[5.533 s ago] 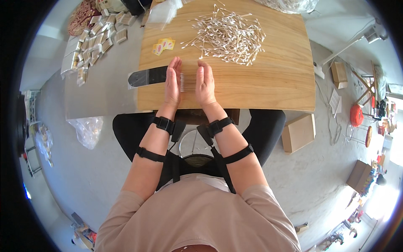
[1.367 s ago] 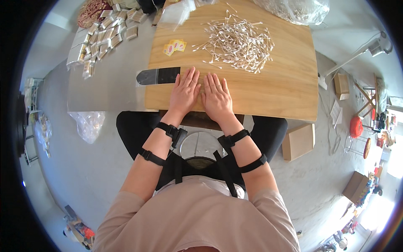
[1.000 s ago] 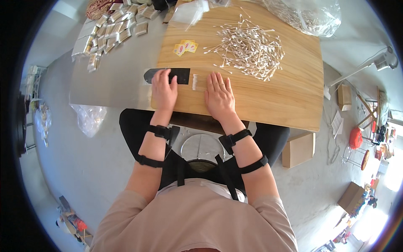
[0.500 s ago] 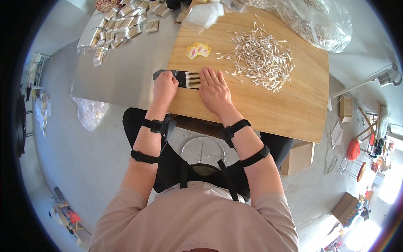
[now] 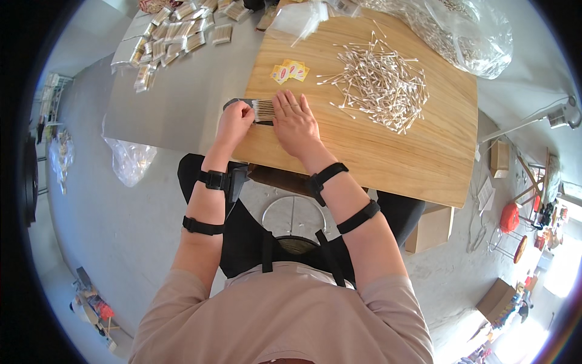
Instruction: Arrange cotton swabs neatly into a alignment jig before packaging.
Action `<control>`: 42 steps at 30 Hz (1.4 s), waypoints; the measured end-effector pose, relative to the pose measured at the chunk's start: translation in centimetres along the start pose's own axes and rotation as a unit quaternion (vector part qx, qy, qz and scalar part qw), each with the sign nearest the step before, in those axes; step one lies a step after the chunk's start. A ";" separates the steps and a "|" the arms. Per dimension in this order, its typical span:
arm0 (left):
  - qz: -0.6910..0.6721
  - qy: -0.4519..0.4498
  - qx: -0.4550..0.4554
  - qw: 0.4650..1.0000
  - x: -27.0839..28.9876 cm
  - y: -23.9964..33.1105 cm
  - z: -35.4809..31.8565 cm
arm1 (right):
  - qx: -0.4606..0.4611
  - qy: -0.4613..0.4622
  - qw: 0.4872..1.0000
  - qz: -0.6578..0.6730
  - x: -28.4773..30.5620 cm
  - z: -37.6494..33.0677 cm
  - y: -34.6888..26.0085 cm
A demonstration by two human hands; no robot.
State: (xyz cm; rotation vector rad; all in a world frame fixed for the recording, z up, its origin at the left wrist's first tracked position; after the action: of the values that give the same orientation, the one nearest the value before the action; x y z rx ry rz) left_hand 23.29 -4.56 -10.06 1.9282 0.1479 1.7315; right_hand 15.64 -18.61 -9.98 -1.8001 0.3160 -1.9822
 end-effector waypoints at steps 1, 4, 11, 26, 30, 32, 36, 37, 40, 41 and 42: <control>-0.001 -0.001 0.000 1.000 0.0 0.0 0.0 | -0.001 0.000 1.000 -0.001 -0.2 0.0 -0.2; -0.001 0.003 0.014 1.000 0.0 0.0 -0.1 | -0.015 0.021 1.000 -0.005 -0.4 0.1 -0.9; 0.041 0.017 -0.008 0.999 -0.3 0.3 -0.4 | -0.055 0.009 0.998 0.003 -1.9 0.7 -3.2; -0.504 0.017 -0.048 0.862 -1.0 -1.3 0.9 | -0.139 -0.020 0.990 0.011 -2.0 -0.3 -3.3; -0.537 0.000 -0.012 0.844 -1.3 -1.2 0.9 | -0.159 -0.015 0.987 -0.003 -2.6 0.1 -4.1; -0.538 -0.002 -0.008 0.843 -1.0 -1.1 0.9 | -0.165 -0.011 0.986 0.020 -2.6 0.0 -3.8; -0.537 0.010 -0.010 0.843 -0.6 -1.1 1.1 | -0.146 -0.015 0.989 0.026 -2.5 0.6 -3.0; -0.540 0.007 -0.013 0.842 -0.8 -1.0 1.2 | -0.145 -0.016 0.989 0.023 -2.6 0.6 -2.8; -0.486 0.044 -0.017 0.873 -0.1 -0.8 0.6 | -0.119 0.071 0.990 0.035 -1.3 1.2 -2.2; -0.487 0.046 -0.018 0.872 0.1 -0.5 0.9 | -0.126 0.130 0.981 0.070 -0.1 1.8 -1.0; -0.507 0.031 -0.026 0.861 0.1 0.0 1.0 | -0.132 0.186 0.968 0.106 1.0 2.3 0.2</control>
State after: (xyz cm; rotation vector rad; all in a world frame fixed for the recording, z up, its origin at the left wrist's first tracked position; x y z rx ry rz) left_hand 24.23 -4.80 -10.04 1.3140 0.9399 1.0317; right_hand 17.84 -18.98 -8.85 -1.4498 0.8914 -2.1912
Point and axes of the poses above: each hand's wrist, its own z-axis towards the middle knuckle, its own x-axis out of the back of the hand, y = z × x, the point moved 7 cm from there along z, towards the middle knuckle, and after that the axes turned 15 degrees about z, right-handed, at the moved point
